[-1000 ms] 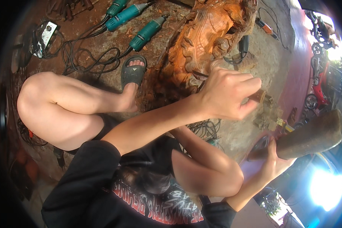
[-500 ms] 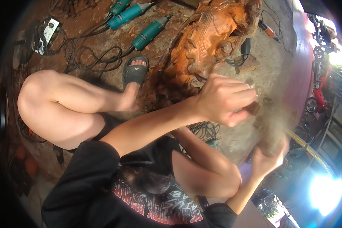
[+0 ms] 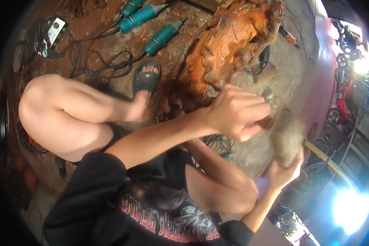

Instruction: The person uses a green rotary tool to carve details into a large piece of wood. They then switch to a wooden mallet and chisel to further shape the wood, striking the chisel repeatedly.

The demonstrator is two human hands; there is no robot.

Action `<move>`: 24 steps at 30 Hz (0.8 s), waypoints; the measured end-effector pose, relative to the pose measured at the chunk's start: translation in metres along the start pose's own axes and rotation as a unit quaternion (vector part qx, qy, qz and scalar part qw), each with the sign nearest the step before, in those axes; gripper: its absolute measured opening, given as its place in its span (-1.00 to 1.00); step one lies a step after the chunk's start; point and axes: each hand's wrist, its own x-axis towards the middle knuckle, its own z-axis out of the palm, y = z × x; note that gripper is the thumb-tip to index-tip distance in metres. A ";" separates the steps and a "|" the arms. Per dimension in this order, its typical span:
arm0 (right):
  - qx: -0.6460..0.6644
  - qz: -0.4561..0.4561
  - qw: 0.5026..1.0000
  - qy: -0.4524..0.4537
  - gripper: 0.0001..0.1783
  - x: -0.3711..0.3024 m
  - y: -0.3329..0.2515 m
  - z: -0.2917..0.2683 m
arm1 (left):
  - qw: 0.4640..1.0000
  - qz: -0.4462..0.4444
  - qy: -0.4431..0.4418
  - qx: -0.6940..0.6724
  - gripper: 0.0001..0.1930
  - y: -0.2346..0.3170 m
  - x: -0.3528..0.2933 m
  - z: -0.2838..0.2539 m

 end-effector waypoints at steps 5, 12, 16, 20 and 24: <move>0.078 0.101 0.988 0.084 -0.12 -0.001 0.017 0.000 | 0.997 0.016 -0.070 -0.042 -0.75 0.030 -0.004 0.001; 0.200 0.155 0.966 0.060 -0.41 0.000 0.019 -0.011 | 0.995 -0.027 -0.091 0.017 -0.75 0.003 0.002 0.000; 0.166 0.112 0.979 0.036 -0.44 -0.012 0.028 -0.001 | 0.996 -0.005 -0.087 -0.029 -0.75 0.003 0.000 -0.008; 0.049 0.047 0.997 0.021 -0.27 0.000 -0.009 0.004 | 0.997 -0.003 -0.071 -0.039 -0.75 -0.001 0.000 -0.018; 0.077 0.043 0.995 0.041 -0.19 -0.014 0.016 0.007 | 0.998 -0.003 -0.044 -0.038 -0.74 0.001 0.000 -0.011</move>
